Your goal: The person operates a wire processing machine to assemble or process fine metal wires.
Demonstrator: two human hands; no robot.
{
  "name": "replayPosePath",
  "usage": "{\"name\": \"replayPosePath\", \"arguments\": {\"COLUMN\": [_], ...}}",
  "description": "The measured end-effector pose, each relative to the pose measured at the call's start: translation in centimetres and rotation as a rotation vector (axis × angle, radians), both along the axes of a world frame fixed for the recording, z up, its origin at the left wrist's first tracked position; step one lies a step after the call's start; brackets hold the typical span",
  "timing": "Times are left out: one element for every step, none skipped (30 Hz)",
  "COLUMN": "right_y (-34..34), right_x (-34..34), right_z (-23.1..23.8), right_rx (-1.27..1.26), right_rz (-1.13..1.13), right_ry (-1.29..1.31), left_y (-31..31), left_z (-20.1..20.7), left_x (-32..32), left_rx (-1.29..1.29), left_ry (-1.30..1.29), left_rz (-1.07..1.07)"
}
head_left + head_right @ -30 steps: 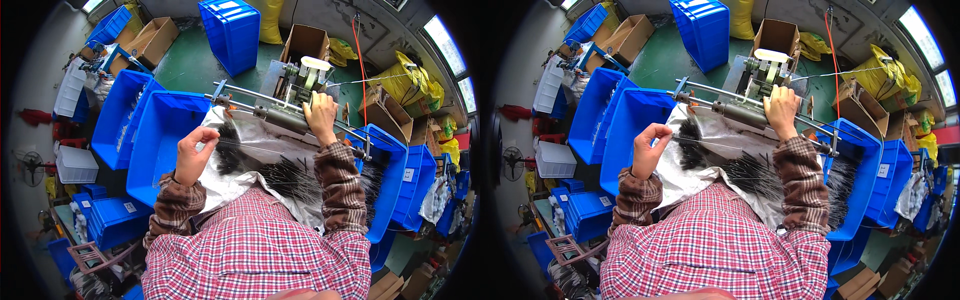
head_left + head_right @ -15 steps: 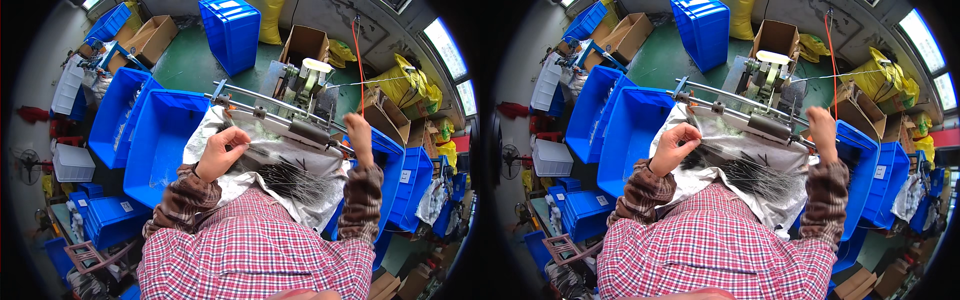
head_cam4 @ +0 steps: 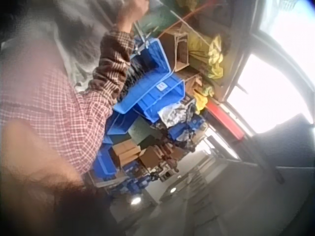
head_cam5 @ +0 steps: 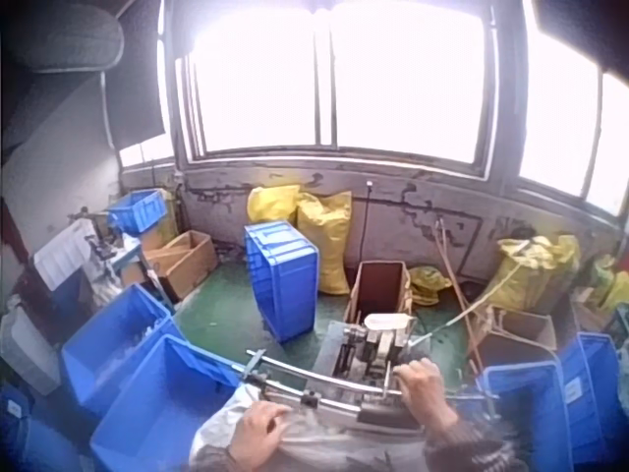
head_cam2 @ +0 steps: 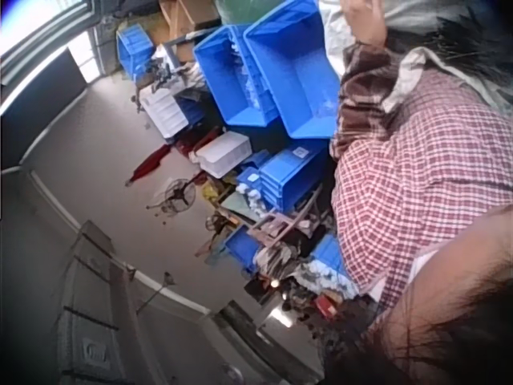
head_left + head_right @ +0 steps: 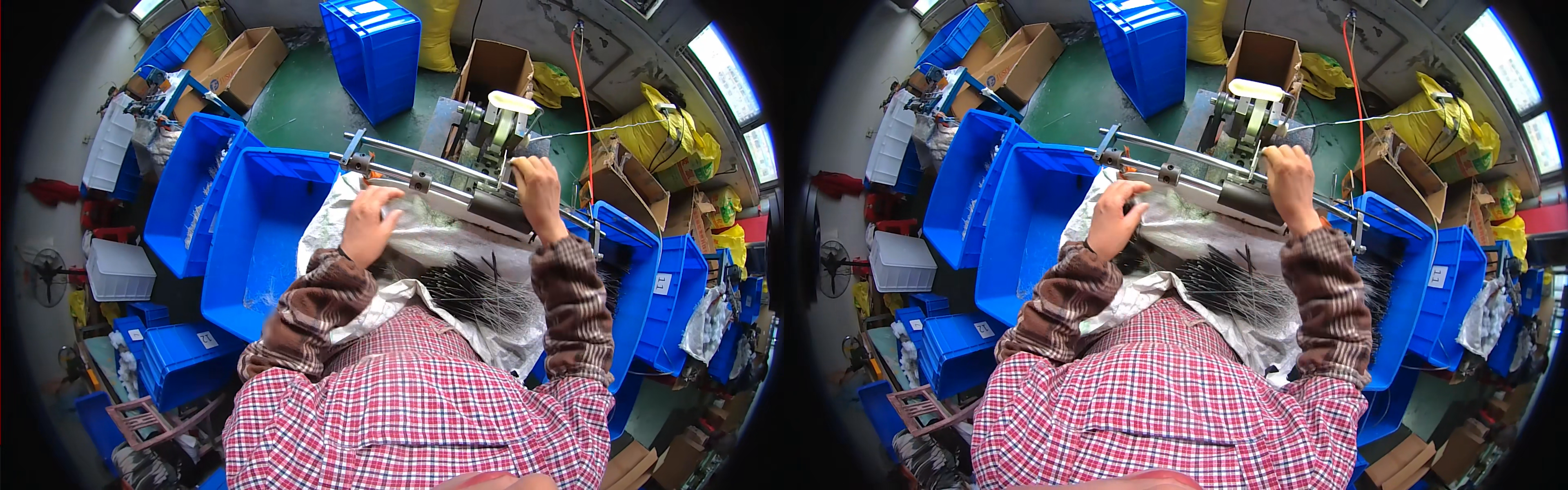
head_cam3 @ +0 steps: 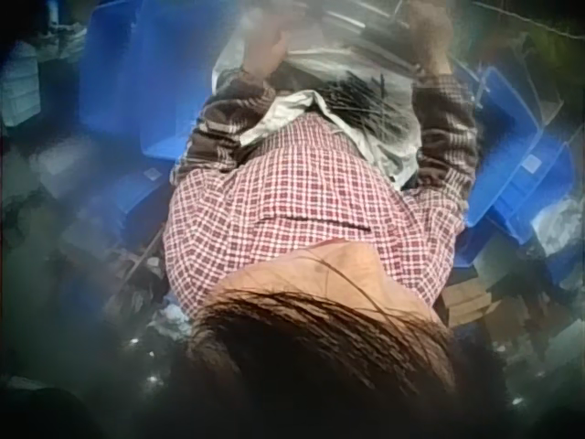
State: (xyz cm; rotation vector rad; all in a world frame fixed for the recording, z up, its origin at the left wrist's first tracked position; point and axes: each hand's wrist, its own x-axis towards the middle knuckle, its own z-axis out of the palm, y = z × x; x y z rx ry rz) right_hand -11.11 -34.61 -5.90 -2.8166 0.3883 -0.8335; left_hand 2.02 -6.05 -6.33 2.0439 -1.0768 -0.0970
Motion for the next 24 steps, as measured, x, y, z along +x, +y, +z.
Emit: {"name": "replayPosePath", "arguments": {"right_y": [-1.5,-2.3,-2.6,-2.9,-3.1,-3.2,-3.2,-3.2,-3.2,-3.1,-3.1,-3.2,-3.2,-3.3,-3.3,-3.4,-3.4,-3.5,-3.6,-3.7,-3.7,-3.7,-3.7,-4.0], "right_x": [0.3,0.7,1.2,1.4,1.5,1.8,1.9,2.1,2.2,2.2,2.3,2.3,2.3,2.3,2.3,2.3,2.4,2.4,2.5,2.5,2.5,2.4,2.3,2.0], "right_z": [-1.4,-2.3,-2.6,-3.0,-3.3,-3.5,-3.6,-3.7,-3.6,-3.5,-3.5,-3.5,-3.6,-3.7,-3.7,-3.7,-3.8,-3.8,-3.9,-3.9,-3.9,-3.9,-3.9,-4.0], "right_rx": [-0.066,-0.065,-0.106,-0.147,-0.151,-0.150,-0.142,-0.135,-0.134,-0.132,-0.131,-0.131,-0.120,-0.109,-0.109,-0.105,-0.100,-0.100,-0.073,-0.046,-0.046,-0.026,-0.006,-0.007], "right_rz": [-0.047,-0.045,-0.065,-0.087,-0.095,-0.091,-0.073,-0.057,-0.056,-0.064,-0.073,-0.073,-0.065,-0.056,-0.056,-0.047,-0.039,-0.040,-0.020,-0.001,0.000,0.011,0.021,0.020], "right_ry": [0.035,0.034,0.034,0.034,0.049,0.050,0.036,0.023,0.024,0.030,0.036,0.037,0.034,0.030,0.030,0.025,0.020,0.021,0.029,0.038,0.038,0.030,0.023,0.023], "left_y": [0.5,1.0,1.5,2.0,2.4,2.7,3.0,3.2,3.2,3.3,3.3,3.2,3.2,3.2,3.2,3.2,3.2,3.3,3.3,3.4,3.5,3.6,3.7,3.8], "left_z": [-1.3,-2.4,-3.0,-3.6,-4.2,-4.6,-5.0,-5.5,-5.6,-5.7,-5.8,-5.7,-5.6,-5.5,-5.5,-5.4,-5.2,-5.0,-4.8,-4.5,-4.3,-3.9,-3.5,-2.8], "left_x": [0.8,1.5,1.9,2.2,2.5,2.6,2.7,2.7,2.6,2.6,2.6,2.6,2.6,2.6,2.6,2.6,2.6,2.7,2.7,2.6,2.6,2.6,2.6,2.6], "left_rx": [0.053,0.109,0.170,0.171,0.238,0.306,0.312,0.313,0.300,0.287,0.288,0.286,0.285,0.285,0.288,0.291,0.291,0.291,0.291,0.291,0.267,0.242,0.242,0.228], "left_ry": [-0.049,-0.099,-0.155,-0.155,-0.164,-0.172,-0.192,-0.190,-0.173,-0.156,-0.154,-0.155,-0.155,-0.155,-0.138,-0.121,-0.121,-0.130,-0.140,-0.139,-0.136,-0.133,-0.132,-0.104], "left_rz": [0.050,0.104,0.130,0.133,0.135,0.139,0.128,0.130,0.134,0.137,0.137,0.139,0.141,0.141,0.143,0.145,0.146,0.142,0.138,0.137,0.127,0.116,0.117,0.119]}}
